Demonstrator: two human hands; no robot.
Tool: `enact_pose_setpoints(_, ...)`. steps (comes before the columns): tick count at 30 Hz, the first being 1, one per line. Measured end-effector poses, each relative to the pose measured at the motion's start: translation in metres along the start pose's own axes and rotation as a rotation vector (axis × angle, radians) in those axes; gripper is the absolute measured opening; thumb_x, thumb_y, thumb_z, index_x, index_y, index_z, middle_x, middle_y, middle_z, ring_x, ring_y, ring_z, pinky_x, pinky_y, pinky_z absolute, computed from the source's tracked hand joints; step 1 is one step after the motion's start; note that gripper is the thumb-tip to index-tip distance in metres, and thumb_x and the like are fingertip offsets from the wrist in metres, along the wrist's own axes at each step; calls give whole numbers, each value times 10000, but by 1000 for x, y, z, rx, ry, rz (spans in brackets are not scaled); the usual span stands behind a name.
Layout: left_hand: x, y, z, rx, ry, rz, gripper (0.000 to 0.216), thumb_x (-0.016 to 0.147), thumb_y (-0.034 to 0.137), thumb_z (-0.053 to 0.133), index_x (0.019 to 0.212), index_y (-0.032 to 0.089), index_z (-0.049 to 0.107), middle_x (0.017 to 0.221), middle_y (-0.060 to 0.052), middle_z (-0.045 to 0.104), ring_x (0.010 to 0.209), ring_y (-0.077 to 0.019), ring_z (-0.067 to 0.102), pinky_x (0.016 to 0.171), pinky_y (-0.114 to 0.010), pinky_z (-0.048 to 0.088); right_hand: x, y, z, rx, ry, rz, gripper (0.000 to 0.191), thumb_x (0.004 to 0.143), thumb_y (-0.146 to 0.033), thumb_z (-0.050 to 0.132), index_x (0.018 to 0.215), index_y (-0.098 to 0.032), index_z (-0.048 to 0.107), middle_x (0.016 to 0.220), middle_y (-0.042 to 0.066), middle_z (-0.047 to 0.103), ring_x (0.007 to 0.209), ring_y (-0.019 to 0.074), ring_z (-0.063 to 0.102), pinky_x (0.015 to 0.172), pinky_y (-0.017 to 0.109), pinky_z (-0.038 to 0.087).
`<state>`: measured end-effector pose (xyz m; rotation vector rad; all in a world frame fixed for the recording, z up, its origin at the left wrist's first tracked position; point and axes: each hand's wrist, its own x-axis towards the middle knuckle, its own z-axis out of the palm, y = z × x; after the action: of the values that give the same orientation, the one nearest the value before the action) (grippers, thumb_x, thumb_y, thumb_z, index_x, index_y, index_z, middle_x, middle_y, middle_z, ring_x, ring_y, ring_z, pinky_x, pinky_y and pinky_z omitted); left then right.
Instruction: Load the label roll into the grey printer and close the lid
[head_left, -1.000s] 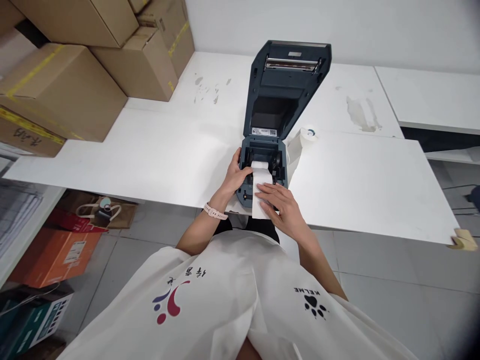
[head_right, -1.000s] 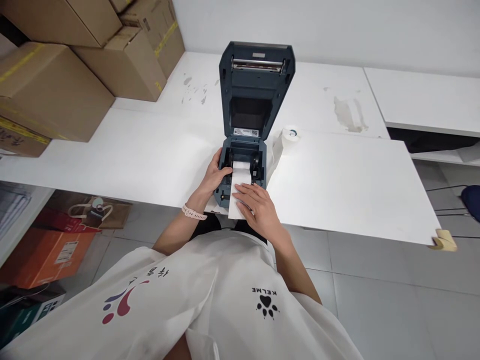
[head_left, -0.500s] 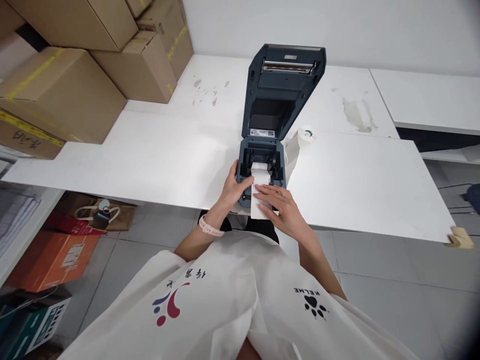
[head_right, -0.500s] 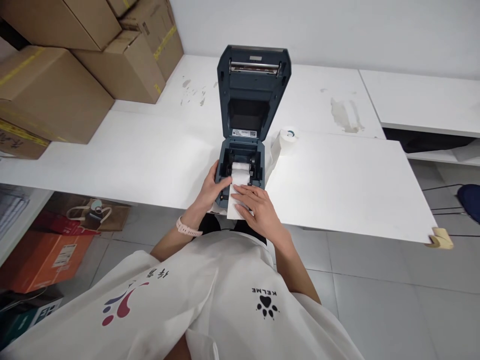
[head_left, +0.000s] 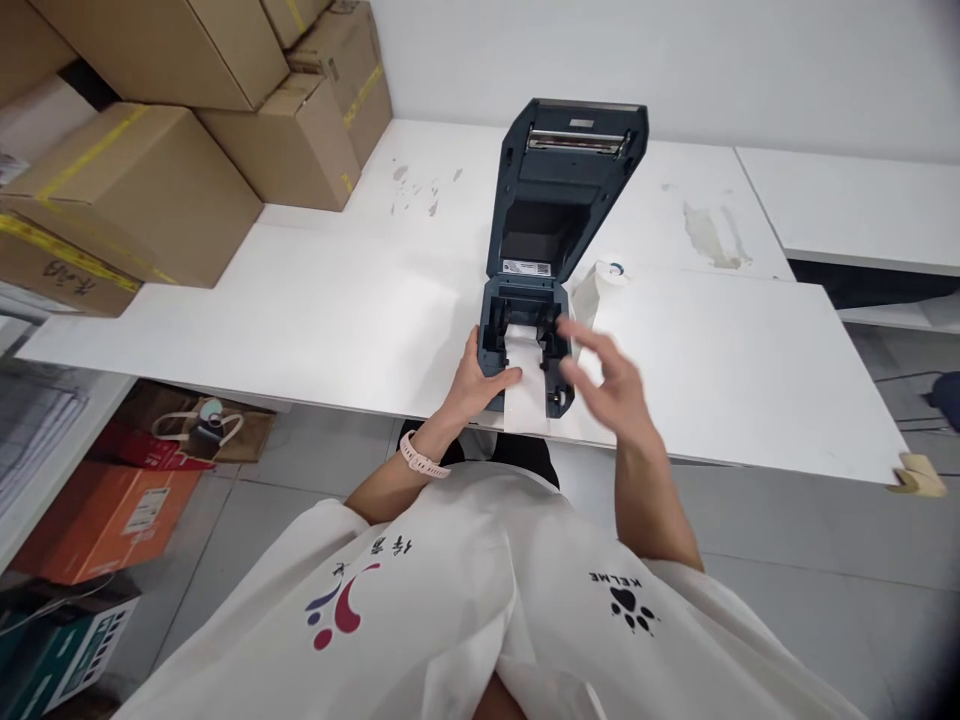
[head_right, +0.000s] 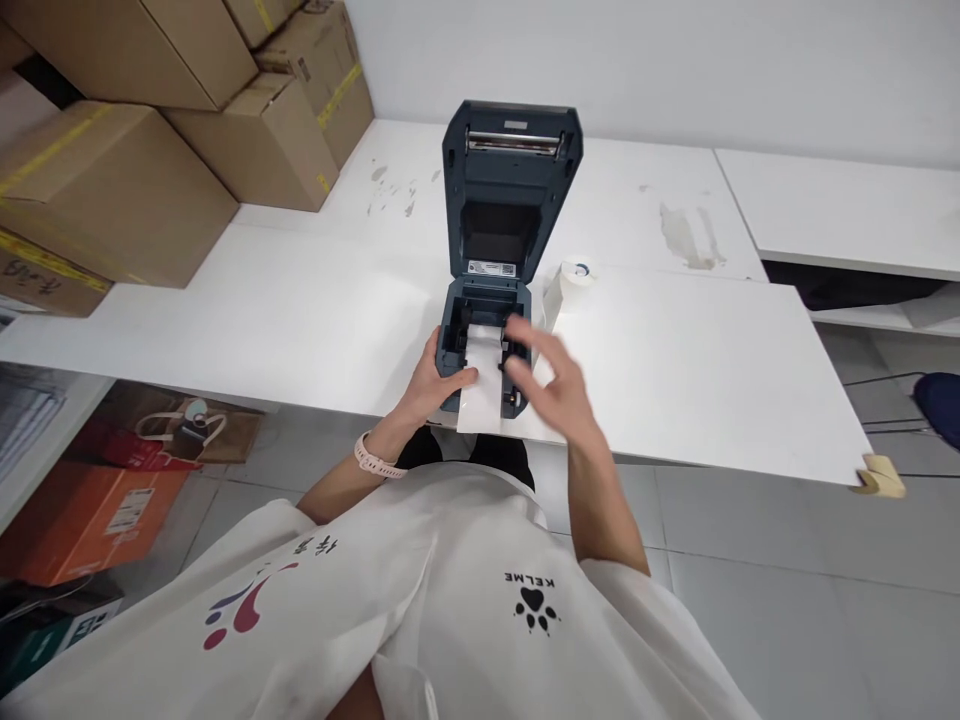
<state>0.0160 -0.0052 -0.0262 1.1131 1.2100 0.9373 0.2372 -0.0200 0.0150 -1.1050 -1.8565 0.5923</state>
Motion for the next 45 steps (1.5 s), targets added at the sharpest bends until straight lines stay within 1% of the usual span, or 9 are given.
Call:
enact_pose_setpoints(6, -4, 4, 0, 28, -31, -12, 1196, 728, 529, 860, 1661, 333, 138, 1790, -62, 80, 1653, -346, 105, 1305, -481, 295, 149, 28, -40, 143, 351, 160, 697, 1093, -572, 314, 1668, -211, 161, 1761, 109, 190, 1604, 220, 295, 1265, 403, 341)
enact_pose_setpoints(10, -14, -5, -10, -32, -60, -69, 1181, 755, 587, 823, 1670, 340, 119, 1788, -62, 96, 1649, -330, 147, 1282, -473, 343, 203, 18, -40, 293, 226, 176, 843, 1042, -664, -32, 1603, -174, 363, 1687, 63, 386, 1544, 208, 414, 1225, 340, 408)
enact_pose_setpoints(13, -20, -14, -22, -167, -25, -132, 1053, 832, 652, 713, 1666, 339, 152, 1758, -80, 237, 1617, -304, 278, 1284, -481, 331, 171, 8, -31, 338, 318, 129, 891, 995, -742, 18, 1381, -197, 608, 1437, 110, 645, 1346, 248, 626, 1162, 378, 513)
enact_pose_setpoints(17, -22, -6, -29, -315, 16, -199, 931, 894, 736, 547, 1649, 284, 245, 1681, -128, 410, 1518, -320, 465, 1241, -508, 396, 72, -7, -16, 362, 256, 38, 586, 1059, -622, 336, 1054, -205, 748, 1150, 102, 764, 1205, 287, 694, 1131, 492, 522)
enact_pose_setpoints(22, -22, 12, -15, -218, -4, -210, 910, 880, 722, 587, 1638, 332, 267, 1706, -63, 374, 1580, -332, 356, 1265, -521, 368, -17, -20, 8, -31, 3, 20, 356, 1054, -470, 455, 1249, -320, 712, 1334, 49, 734, 1404, 311, 579, 1236, 595, 396)
enact_pose_setpoints(29, -21, 11, -4, -144, 28, -142, 1143, 777, 534, 787, 1666, 257, 124, 1675, -136, 402, 1517, -349, 444, 1239, -496, 406, -38, 1, 49, -304, 167, -9, 414, 1057, -301, 364, 1392, -340, 605, 1373, 62, 699, 1453, 302, 524, 1227, 603, 391)
enact_pose_setpoints(35, -25, 6, -6, -81, 9, -30, 909, 809, 573, 742, 1576, 276, 355, 1594, -131, 505, 1455, -335, 503, 1167, -474, 455, -39, 7, 54, -299, 167, 27, 421, 1045, -324, 344, 1359, -334, 625, 1358, 68, 702, 1441, 316, 525, 1234, 617, 357)
enact_pose_setpoints(40, -63, -17, 1, 89, 468, 44, 433, 865, 630, 654, 1090, 262, 691, 1149, -60, 731, 1074, -223, 664, 933, -363, 532, -38, 4, 53, -255, 180, 33, 435, 1041, -328, 323, 1357, -323, 621, 1370, 71, 697, 1439, 307, 524, 1243, 599, 343)
enact_pose_setpoints(45, -77, -13, 11, -4, -164, -229, 571, 877, 688, 572, 601, 200, 677, 625, -34, 657, 563, -124, 528, 591, -299, 428, -37, 5, 52, -217, 211, -53, 430, 1039, -320, 346, 1407, -308, 568, 1363, 83, 693, 1422, 299, 528, 1225, 577, 357)
